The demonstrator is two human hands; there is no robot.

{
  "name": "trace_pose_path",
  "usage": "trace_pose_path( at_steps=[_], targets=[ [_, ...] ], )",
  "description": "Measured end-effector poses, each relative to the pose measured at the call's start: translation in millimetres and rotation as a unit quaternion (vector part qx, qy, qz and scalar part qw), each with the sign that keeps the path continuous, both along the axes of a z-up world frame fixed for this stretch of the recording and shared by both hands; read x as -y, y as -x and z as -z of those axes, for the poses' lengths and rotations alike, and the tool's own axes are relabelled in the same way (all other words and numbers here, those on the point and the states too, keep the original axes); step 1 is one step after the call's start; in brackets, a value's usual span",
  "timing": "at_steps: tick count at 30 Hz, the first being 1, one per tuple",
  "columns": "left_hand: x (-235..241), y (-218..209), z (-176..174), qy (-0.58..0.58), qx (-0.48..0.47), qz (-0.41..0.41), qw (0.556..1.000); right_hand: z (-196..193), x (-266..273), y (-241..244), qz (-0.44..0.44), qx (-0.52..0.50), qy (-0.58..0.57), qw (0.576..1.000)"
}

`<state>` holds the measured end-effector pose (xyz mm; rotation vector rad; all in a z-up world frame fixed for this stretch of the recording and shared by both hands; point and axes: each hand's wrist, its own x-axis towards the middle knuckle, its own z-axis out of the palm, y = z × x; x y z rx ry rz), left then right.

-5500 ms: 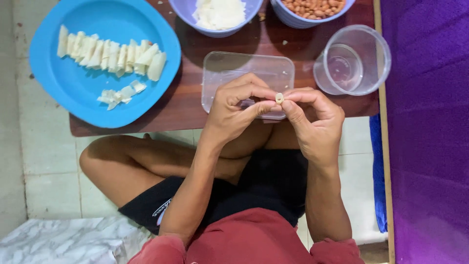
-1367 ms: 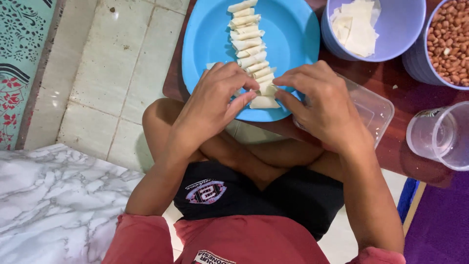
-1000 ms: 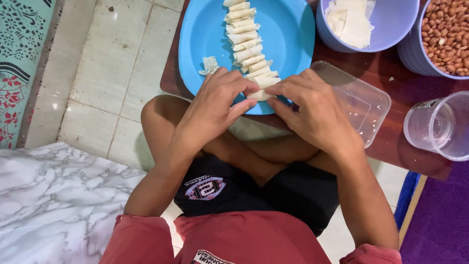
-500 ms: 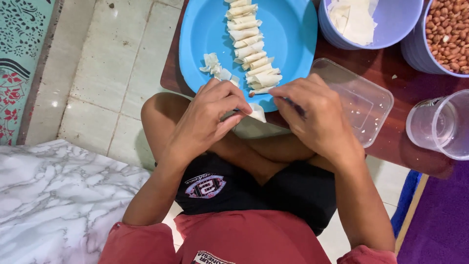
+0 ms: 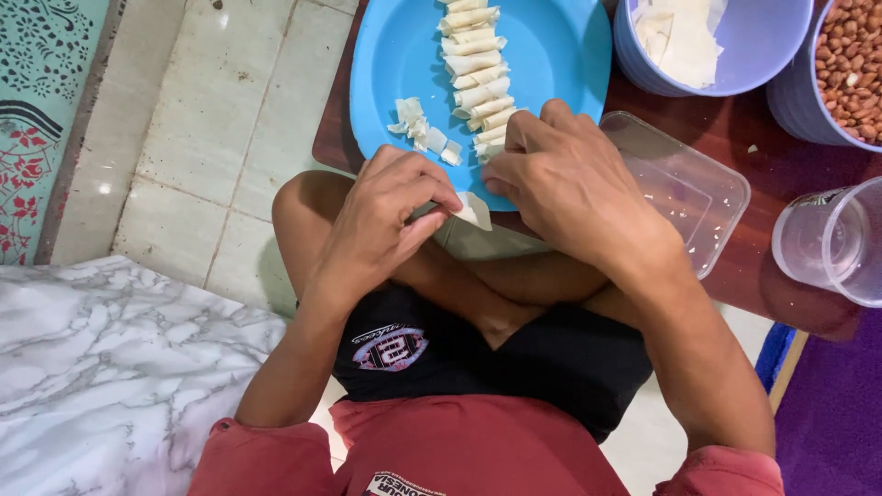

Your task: The person sits on the floor and folds thin white wrappers around peanuts to make dumplings. They place the finished dumplings on a blue plate and occasionally dip their fingers in a cup of water to seal the wrappers.

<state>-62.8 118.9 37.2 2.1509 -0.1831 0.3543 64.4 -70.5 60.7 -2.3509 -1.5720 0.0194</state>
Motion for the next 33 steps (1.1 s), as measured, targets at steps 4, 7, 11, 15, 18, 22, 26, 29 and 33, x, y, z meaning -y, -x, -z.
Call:
trace_pose_path(
  at_steps=[4, 7, 11, 15, 18, 22, 26, 29, 33],
  targets=[
    [2, 0, 3, -0.006, 0.000, -0.013, 1.000, -7, 3, 4, 0.005, -0.030, 0.018, 0.999],
    [2, 1, 3, -0.010, 0.002, -0.013, 1.000, -10, 8, 8, 0.038, -0.084, 0.008, 0.996],
    [5, 1, 0, -0.007, 0.008, -0.015, 1.000, -20, 33, 8, 0.084, -0.163, -0.089, 0.979],
    [19, -3, -4, 0.014, 0.038, 0.001, 0.999, -12, 76, 15, 0.210, -0.272, -0.165, 0.924],
    [48, -15, -7, 0.055, 0.042, 0.039, 0.997, 3, 109, 25, 0.261, -0.366, -0.222, 0.865],
    [100, -32, -2, 0.080, 0.053, 0.070, 0.993, 21, 143, 40, 0.316, -0.385, -0.294, 0.816],
    [141, -53, 13, 0.045, 0.071, 0.061, 0.995, 25, 162, 52, 0.322, -0.328, -0.332, 0.824],
    [155, -66, 32, 0.018, 0.104, 0.066, 0.992, 39, 169, 47, 0.294, -0.244, -0.326, 0.865],
    [159, -74, 42, -0.023, 0.125, 0.088, 0.988, 54, 171, 40, 0.273, -0.166, -0.324, 0.890]
  ],
)
